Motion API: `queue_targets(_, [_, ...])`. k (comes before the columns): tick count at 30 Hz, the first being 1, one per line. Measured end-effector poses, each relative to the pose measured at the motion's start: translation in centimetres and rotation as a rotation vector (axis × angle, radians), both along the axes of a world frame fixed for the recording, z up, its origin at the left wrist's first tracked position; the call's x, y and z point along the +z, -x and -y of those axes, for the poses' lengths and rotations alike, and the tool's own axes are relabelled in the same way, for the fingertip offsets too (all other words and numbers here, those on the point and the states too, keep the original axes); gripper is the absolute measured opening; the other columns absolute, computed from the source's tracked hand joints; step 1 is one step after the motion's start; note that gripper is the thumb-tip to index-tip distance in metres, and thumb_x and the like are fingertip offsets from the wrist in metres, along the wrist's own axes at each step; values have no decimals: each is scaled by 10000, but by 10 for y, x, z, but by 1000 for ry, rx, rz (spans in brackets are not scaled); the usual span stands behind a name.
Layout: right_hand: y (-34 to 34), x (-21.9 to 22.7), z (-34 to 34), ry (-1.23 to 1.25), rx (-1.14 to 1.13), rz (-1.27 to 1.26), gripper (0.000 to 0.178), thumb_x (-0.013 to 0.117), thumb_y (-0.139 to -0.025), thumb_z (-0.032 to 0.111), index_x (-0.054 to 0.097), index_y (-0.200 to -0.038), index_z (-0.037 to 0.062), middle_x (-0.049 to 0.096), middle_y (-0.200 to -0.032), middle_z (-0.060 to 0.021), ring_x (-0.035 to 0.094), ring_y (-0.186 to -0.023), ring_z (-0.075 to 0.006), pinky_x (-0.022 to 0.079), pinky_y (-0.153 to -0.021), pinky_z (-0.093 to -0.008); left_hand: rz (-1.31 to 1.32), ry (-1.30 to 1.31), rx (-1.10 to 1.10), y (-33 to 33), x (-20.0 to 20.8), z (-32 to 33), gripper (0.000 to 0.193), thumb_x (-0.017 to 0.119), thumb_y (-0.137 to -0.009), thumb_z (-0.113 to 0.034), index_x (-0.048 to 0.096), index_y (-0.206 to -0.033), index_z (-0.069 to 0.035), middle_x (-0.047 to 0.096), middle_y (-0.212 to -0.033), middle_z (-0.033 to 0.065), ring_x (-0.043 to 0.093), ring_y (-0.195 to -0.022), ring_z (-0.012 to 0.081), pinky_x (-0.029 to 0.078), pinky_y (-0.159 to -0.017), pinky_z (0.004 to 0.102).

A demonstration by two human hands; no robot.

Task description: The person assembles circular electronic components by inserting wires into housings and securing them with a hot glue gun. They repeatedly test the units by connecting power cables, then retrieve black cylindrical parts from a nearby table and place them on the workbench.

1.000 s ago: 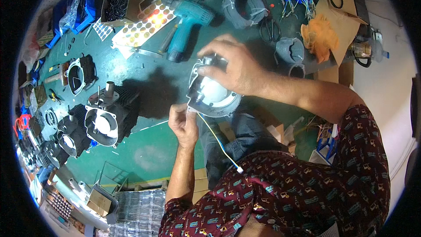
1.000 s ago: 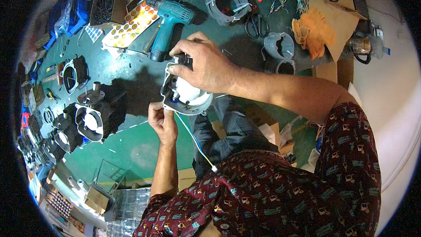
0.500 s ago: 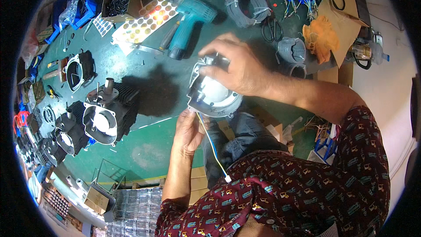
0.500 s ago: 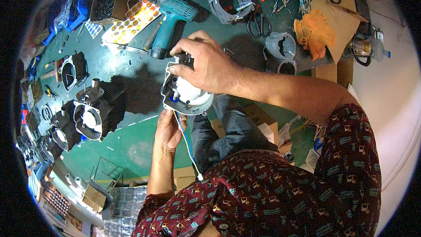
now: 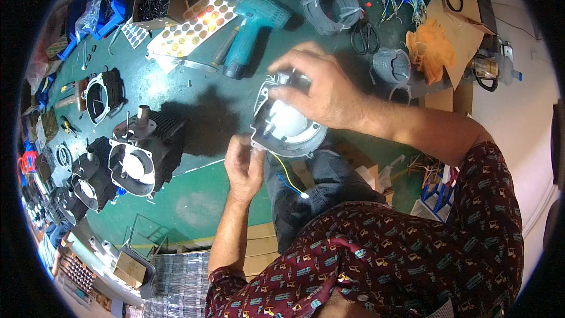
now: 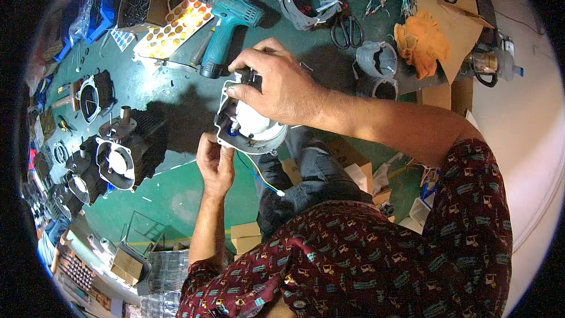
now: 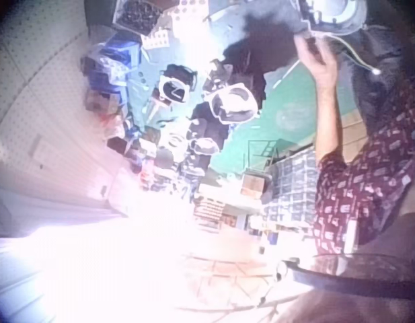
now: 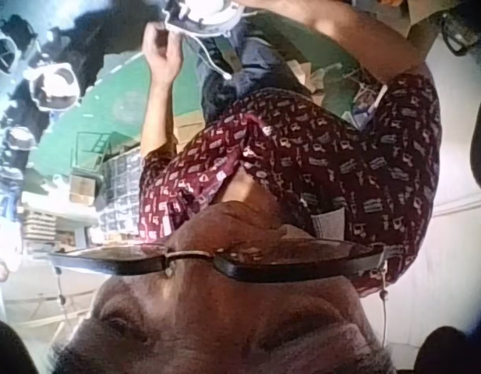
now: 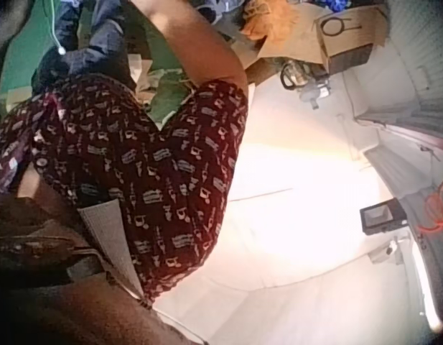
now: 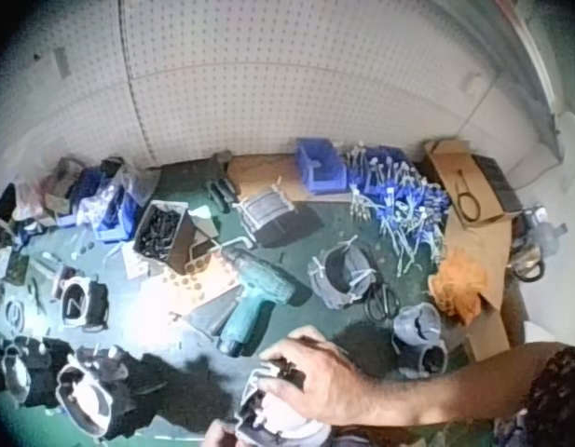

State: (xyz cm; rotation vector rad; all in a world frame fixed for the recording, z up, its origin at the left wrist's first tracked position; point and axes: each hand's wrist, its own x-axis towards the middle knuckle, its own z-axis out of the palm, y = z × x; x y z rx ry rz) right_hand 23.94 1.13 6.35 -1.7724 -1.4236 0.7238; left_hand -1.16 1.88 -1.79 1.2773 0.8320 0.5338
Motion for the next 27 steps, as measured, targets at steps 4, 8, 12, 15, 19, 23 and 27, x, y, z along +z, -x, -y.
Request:
queue_targets(4, [-2,1,3,17,4,11,320,782,-795,210,670,-1039,35,666,-981,-149,579,-1031,-329,478,-907,-425,-153,-636,-62,-2,-9,-8,158,693,-887,-37,581,-975,32,607,-867,152,618,-757,233,503,-680,343])
queue_targets(8, [-7,3,6,61,16,19,320,761,-830,194,662,-1081,23,641,-1020,-148,601,-1035,-290,492,-897,-397,75,45,71,-7,-5,3,126,660,-953,-85,590,-976,16,646,-792,78,607,-667,163,522,-629,297])
queue_targets(12, [-11,6,9,33,60,73,319,750,-849,188,660,-1105,21,627,-1043,-150,613,-1034,-270,499,-891,-384,234,505,-14,-7,-4,-9,187,667,-975,-195,596,-961,-23,638,-794,54,587,-665,94,497,-538,241])
queue_targets(15, [-14,3,12,23,74,51,317,748,-850,188,660,-1106,24,624,-1053,-152,614,-1032,-276,499,-889,-384,271,737,-12,-11,2,-9,184,673,-968,-218,584,-959,-57,638,-746,30,558,-541,66,422,-424,187])
queue_targets(19, [-14,0,14,-19,28,-3,333,775,-804,205,658,-1065,35,657,-983,-150,576,-1042,-314,477,-914,-420,251,1150,46,-10,16,-9,138,634,-992,-214,586,-1008,-85,569,-662,5,468,-491,53,362,-386,165])
queue_targets(23, [-15,1,14,-2,43,0,317,757,-830,197,663,-1082,28,643,-1016,-148,595,-1046,-287,485,-904,-402,197,1137,89,-12,22,-5,137,637,-990,-239,603,-978,-106,614,-700,20,533,-533,65,411,-406,172])
queue_targets(27, [-15,0,16,-18,26,13,315,755,-837,195,667,-1090,28,637,-1038,-145,604,-1044,-270,485,-900,-398,103,1050,30,-10,23,-15,174,663,-972,-265,624,-964,-95,653,-740,36,600,-599,82,493,-468,189])
